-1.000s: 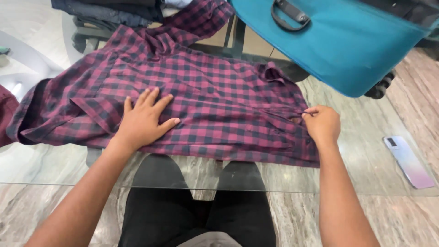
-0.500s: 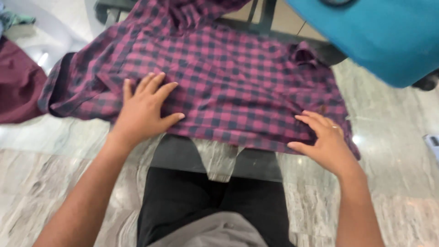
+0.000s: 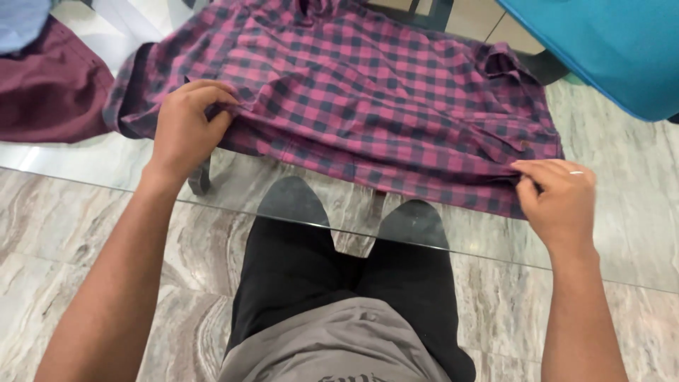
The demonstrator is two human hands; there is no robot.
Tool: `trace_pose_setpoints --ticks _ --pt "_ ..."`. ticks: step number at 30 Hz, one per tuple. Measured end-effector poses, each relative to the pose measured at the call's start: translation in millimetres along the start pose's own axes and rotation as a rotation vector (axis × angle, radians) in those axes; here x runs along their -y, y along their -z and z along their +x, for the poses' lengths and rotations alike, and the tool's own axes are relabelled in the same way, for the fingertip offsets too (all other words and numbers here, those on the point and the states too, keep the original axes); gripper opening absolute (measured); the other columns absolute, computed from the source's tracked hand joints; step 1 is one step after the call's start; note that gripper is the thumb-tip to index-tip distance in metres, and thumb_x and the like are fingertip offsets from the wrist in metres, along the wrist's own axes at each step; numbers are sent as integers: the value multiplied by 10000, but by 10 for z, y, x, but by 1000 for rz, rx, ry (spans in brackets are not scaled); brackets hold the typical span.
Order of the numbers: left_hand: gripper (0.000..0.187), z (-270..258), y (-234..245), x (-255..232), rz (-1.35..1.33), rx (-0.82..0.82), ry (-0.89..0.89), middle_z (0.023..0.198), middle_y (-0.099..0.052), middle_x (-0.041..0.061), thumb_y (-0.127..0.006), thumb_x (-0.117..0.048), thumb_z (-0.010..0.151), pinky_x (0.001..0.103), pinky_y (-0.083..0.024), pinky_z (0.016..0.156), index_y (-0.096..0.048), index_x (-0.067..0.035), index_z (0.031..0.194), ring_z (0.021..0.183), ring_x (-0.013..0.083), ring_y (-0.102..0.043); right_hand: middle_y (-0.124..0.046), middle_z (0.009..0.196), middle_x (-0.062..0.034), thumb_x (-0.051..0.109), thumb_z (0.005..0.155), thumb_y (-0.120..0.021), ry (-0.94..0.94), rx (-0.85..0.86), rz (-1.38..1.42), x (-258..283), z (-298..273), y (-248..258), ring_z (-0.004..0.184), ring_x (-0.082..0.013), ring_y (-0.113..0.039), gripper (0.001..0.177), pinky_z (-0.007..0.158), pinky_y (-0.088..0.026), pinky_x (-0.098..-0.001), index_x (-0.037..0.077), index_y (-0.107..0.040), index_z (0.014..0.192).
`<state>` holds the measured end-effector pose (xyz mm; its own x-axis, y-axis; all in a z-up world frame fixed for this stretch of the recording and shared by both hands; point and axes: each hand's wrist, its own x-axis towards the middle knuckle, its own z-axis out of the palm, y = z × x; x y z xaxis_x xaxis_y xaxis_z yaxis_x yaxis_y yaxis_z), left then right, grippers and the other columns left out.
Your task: The person folds a red and black checkered shirt on a glass table, smoothing and aligning the fabric before stacking it. Then the person picks up a light blue striped shirt, lays it flat, and begins buttoning it while smoothing the fabric.
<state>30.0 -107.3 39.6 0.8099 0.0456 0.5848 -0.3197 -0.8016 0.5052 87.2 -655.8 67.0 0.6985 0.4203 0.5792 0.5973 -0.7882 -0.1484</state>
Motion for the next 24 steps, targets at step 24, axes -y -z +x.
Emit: trace_pose_setpoints --ticks 24 --pt "134 -159 75 166 467 -188 -52 1053 -666 123 -756 -67 870 440 -498 863 -707 -45 993 998 355 -617 -751 1036 -19 70 839 -627 -46 -53 -9 -220 -399 -172 1090 -209 -667 63 1054 -402 -381 76 -650 782"
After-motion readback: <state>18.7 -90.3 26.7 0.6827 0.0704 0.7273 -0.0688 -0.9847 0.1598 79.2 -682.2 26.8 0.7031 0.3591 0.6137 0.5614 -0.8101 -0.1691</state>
